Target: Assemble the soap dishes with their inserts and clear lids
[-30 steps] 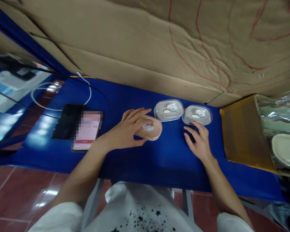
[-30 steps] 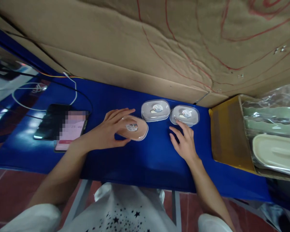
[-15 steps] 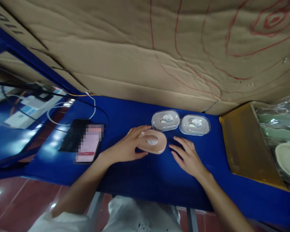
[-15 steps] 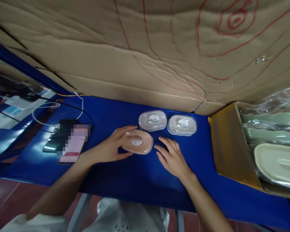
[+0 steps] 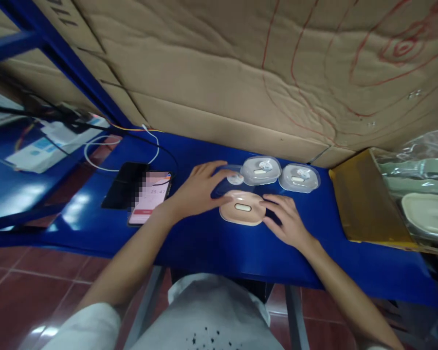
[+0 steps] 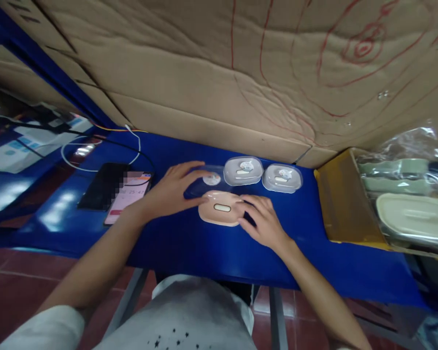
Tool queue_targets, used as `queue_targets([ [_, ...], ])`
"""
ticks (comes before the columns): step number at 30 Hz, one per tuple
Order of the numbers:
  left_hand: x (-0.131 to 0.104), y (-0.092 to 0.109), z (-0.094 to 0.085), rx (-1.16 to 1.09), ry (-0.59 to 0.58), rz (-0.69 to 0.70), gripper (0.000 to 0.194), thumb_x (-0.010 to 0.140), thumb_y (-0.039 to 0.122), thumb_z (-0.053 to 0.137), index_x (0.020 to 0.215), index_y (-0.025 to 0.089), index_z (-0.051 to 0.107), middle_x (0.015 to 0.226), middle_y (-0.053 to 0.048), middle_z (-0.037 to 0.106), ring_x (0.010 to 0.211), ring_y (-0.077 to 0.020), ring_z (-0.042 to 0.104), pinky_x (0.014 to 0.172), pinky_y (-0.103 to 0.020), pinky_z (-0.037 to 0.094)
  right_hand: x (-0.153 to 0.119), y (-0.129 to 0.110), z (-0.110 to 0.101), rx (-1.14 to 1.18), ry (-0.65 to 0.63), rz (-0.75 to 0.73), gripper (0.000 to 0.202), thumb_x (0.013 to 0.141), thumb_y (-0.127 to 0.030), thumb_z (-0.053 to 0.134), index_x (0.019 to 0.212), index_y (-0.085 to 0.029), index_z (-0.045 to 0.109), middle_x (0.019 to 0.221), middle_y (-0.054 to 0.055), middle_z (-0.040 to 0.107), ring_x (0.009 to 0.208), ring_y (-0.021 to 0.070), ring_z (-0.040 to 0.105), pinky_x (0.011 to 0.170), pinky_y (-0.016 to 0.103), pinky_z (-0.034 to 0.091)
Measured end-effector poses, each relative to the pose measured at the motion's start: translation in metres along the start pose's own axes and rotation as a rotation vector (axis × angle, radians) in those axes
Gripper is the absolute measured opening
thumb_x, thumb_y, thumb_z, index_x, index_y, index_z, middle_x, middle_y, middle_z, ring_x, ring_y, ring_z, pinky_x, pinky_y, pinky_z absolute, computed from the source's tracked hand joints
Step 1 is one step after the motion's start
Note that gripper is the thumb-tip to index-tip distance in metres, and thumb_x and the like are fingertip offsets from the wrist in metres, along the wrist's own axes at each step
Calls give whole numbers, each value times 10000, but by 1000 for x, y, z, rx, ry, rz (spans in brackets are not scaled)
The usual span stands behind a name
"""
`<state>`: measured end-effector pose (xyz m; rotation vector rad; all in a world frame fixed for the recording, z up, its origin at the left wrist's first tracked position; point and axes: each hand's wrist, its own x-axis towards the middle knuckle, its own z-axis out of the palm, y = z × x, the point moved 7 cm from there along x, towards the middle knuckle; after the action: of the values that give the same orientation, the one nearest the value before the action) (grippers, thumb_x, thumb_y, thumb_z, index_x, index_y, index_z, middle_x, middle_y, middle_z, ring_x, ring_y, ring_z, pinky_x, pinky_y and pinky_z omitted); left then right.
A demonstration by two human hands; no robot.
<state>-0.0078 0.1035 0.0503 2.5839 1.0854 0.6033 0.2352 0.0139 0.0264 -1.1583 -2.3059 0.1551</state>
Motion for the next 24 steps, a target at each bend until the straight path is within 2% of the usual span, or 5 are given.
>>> queue_targets([
  [5, -4, -25, -10, 147, 53, -138, 604, 970, 415, 747, 1514, 229, 561, 1666, -208, 448, 1537, -439, 456, 1216, -650, 420, 12, -41, 30, -21, -195, -185, 373, 1088, -379, 632, 1453, -308, 662, 1526, 70, 690, 1424, 286, 622, 1131, 504, 494],
  [10, -10, -35, 10, 168, -32, -202, 647, 954, 401, 782, 1518, 176, 560, 1653, -240, 471, 1527, -456, 474, 1214, -655, 422, -1, -59, 37, -27, -229, -259, 356, 1078, -240, 624, 1421, -324, 676, 1423, 14, 759, 1334, 237, 676, 1115, 458, 487],
  [13, -11, -35, 23, 170, -81, -175, 682, 952, 396, 798, 1539, 160, 543, 1660, -249, 471, 1533, -445, 476, 1249, -658, 379, -6, -56, 36, -24, -215, -251, 375, 1065, -319, 669, 1439, -337, 662, 1464, 29, 733, 1367, 258, 655, 1159, 483, 458],
  [17, -12, -33, 29, 161, -91, -160, 671, 956, 354, 792, 1546, 162, 537, 1675, -260, 449, 1559, -449, 446, 1274, -688, 321, -7, -37, 37, -16, -213, -136, 583, 1011, -459, 738, 1557, -355, 566, 1597, 102, 612, 1499, 352, 546, 1201, 587, 430],
  [24, -19, -17, 22, 217, -79, -90, 545, 1004, 321, 737, 1509, 203, 572, 1712, -239, 409, 1575, -468, 418, 1268, -750, 279, -6, -30, 32, 6, -206, -147, 684, 1003, -410, 754, 1618, -300, 476, 1601, 155, 579, 1565, 361, 477, 1225, 602, 442],
])
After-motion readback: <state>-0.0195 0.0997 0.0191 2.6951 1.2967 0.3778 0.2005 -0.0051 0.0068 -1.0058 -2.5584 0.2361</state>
